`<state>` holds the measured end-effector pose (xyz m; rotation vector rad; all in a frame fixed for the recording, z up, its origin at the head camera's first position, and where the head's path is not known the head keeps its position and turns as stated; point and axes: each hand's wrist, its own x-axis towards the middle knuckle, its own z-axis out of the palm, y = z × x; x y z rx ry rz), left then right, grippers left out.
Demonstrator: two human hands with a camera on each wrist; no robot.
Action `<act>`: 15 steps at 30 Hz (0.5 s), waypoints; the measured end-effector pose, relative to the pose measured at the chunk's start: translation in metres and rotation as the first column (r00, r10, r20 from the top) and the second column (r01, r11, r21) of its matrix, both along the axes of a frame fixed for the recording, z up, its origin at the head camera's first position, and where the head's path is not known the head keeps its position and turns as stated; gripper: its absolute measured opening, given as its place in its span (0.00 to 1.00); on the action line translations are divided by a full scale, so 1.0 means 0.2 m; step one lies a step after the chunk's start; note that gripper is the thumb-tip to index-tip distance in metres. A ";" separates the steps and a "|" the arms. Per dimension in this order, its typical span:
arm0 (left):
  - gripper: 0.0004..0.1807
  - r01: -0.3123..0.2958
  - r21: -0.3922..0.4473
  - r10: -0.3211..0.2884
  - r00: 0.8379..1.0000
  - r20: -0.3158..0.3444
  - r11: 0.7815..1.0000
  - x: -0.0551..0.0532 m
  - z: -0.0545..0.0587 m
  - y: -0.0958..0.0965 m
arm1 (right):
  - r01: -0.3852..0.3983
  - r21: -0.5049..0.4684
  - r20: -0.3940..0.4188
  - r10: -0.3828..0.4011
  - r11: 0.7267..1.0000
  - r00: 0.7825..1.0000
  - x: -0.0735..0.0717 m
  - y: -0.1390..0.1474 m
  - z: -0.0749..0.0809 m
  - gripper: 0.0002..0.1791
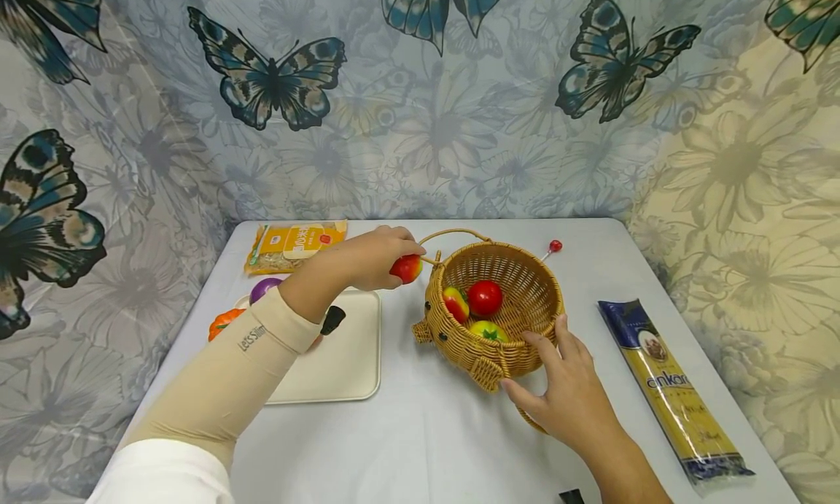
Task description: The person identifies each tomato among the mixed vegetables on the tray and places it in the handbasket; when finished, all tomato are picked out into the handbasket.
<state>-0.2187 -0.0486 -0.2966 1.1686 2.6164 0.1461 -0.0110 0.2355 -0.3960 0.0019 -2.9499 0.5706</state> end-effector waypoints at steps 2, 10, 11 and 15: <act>0.32 0.033 0.006 -0.033 0.999 -0.008 0.999 0.01 0.02 0.04 | -0.003 -0.002 -0.009 0.003 1.000 1.000 0.00 0.00 0.00 0.41; 0.31 0.111 0.007 -0.111 0.994 -0.022 0.994 0.06 0.05 0.22 | -0.016 -0.009 -0.027 0.015 1.000 1.000 0.00 0.01 -0.01 0.40; 0.31 0.118 0.004 -0.118 0.993 -0.021 0.993 0.06 0.05 0.24 | -0.017 -0.009 -0.030 0.017 1.000 0.999 0.00 0.01 -0.01 0.40; 0.32 0.146 -0.025 -0.147 0.989 -0.028 0.989 0.09 0.05 0.34 | -0.023 -0.014 -0.034 0.023 1.000 0.999 0.01 0.01 -0.01 0.40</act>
